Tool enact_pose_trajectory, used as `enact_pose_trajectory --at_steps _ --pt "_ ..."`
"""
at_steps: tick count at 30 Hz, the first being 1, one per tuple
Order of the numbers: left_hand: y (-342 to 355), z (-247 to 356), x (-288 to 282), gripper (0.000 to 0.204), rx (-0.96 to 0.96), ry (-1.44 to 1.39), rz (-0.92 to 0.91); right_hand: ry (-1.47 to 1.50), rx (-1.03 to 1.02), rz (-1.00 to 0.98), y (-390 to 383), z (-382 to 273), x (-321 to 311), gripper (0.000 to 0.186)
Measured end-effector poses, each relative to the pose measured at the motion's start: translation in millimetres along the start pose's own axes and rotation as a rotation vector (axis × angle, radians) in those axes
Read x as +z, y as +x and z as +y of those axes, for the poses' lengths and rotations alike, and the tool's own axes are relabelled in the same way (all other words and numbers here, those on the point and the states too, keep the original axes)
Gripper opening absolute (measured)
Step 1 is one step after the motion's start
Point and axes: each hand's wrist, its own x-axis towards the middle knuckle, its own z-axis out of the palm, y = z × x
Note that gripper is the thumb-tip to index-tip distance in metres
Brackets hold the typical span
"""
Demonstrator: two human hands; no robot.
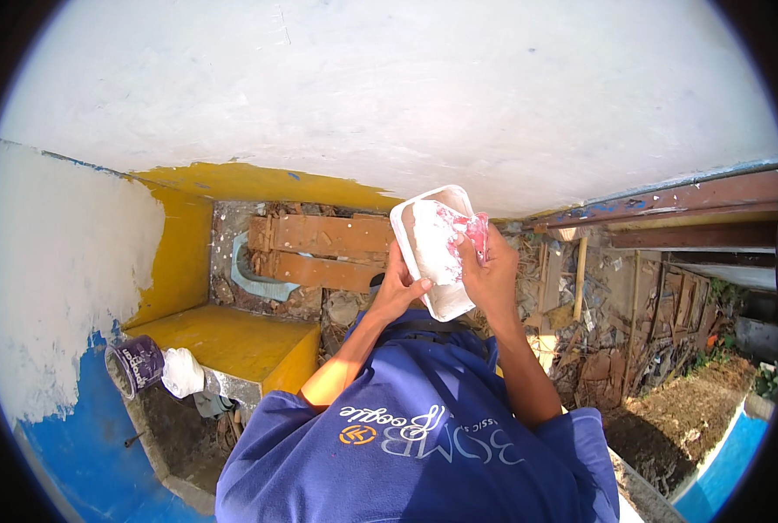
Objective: The person applies a white patching compound to a damaged wall using a red putty knife, spreading and smoothing the material over uneven areas.
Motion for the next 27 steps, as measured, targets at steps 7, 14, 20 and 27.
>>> enact_pose_trajectory --at_steps 7,14,20,27 --pt "1 0 -9 0.098 -0.098 0.065 -0.01 -0.019 -0.092 -0.114 12 12 4 0.015" --pt "5 -4 -8 0.092 -0.162 -0.145 0.019 -0.085 -0.001 -0.289 9 20 -12 0.017" --pt "16 -6 -18 0.09 -0.172 -0.078 -0.047 -0.22 0.073 -0.206 0 17 -7 0.016" --pt "26 -4 -24 0.089 -0.23 -0.114 -0.05 -0.191 0.09 -0.013 -5 22 -10 0.018"
